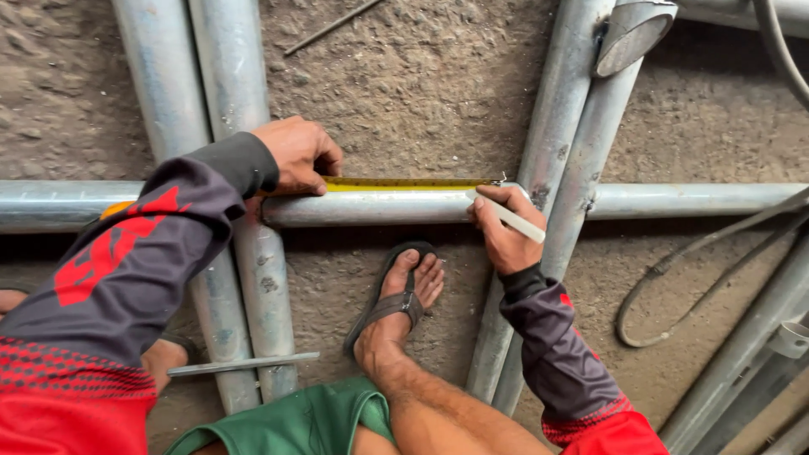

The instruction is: Measuring and marking metal pipes using a tape measure and a white marker for layout and assembly.

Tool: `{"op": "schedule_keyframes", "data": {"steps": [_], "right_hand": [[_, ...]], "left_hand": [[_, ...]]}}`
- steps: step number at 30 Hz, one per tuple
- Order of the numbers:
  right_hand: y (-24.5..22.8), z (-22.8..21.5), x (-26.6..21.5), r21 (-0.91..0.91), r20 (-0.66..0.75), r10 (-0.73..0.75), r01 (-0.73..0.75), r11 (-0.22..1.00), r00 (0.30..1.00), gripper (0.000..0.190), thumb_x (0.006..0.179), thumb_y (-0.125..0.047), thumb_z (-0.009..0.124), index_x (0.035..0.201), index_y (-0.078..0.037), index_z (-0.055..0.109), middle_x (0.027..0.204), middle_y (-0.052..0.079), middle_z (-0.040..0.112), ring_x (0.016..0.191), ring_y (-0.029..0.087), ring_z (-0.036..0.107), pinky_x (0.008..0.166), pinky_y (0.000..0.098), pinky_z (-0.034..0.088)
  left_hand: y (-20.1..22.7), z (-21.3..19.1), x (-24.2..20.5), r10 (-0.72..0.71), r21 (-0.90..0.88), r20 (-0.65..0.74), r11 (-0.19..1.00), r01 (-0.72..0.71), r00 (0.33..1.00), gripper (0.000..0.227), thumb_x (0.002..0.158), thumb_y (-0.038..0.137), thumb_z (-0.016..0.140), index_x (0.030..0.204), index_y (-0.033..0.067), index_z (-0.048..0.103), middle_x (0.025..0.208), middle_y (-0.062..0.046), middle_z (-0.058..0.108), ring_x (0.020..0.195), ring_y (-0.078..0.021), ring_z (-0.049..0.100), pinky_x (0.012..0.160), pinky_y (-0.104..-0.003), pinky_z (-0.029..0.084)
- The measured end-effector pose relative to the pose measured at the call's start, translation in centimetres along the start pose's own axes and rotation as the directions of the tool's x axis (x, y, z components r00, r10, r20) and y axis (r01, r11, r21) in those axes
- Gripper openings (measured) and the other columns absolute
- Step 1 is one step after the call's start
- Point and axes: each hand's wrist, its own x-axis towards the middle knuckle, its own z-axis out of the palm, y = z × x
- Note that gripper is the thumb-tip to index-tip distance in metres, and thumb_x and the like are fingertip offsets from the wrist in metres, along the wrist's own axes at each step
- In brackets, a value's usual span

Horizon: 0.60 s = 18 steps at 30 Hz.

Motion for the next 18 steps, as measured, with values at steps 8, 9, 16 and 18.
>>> {"op": "schedule_keyframes", "data": {"steps": [8,9,16,18], "right_hand": [[2.0,0.0,2.3,-0.13,0.026,-0.196,0.198,0.972,0.98,0.013,0.087,-0.015,0.086,0.092,-0.005,0.079,0.066,0.015,0.071,0.056,0.02,0.066,0.055,0.0328,0.052],[2.2,0.2,2.3,-0.129,0.029,-0.193,0.196,0.972,0.981,0.013,0.087,-0.015,0.086,0.092,-0.005,0.079,0.066,0.015,0.071,0.056,0.02,0.066,0.055,0.0328,0.052],[2.6,1.0,2.5,-0.211,0.018,-0.24,0.238,0.948,0.971,0.008,0.087,-0.017,0.084,0.09,-0.012,0.078,0.069,0.009,0.073,0.058,0.023,0.069,0.056,0.0333,0.054],[2.5,1.0,2.5,-0.216,0.021,-0.24,0.238,0.947,0.971,0.008,0.088,-0.018,0.084,0.09,-0.012,0.078,0.07,0.009,0.073,0.058,0.024,0.069,0.056,0.0343,0.054]], "left_hand": [[-0.3,0.2,0.2,-0.105,-0.006,0.029,0.994,0.105,0.994,0.02,0.077,0.026,0.086,0.096,0.024,0.085,0.096,0.0,0.083,0.104,-0.0288,0.076,0.092,-0.041,0.059],[-0.3,0.3,0.2,-0.107,-0.007,0.031,0.994,0.107,0.994,0.02,0.077,0.026,0.086,0.096,0.024,0.085,0.096,0.0,0.083,0.104,-0.0288,0.076,0.092,-0.041,0.059],[0.1,0.2,-0.2,-0.119,-0.004,0.024,0.993,0.119,0.993,0.018,0.078,0.026,0.085,0.096,0.0239,0.085,0.097,-0.001,0.083,0.104,-0.0306,0.075,0.094,-0.042,0.059],[0.0,0.3,-0.1,-0.121,-0.013,0.018,0.993,0.121,0.993,0.019,0.078,0.025,0.085,0.096,0.0233,0.085,0.097,-0.001,0.082,0.104,-0.0311,0.075,0.093,-0.042,0.059]]}}
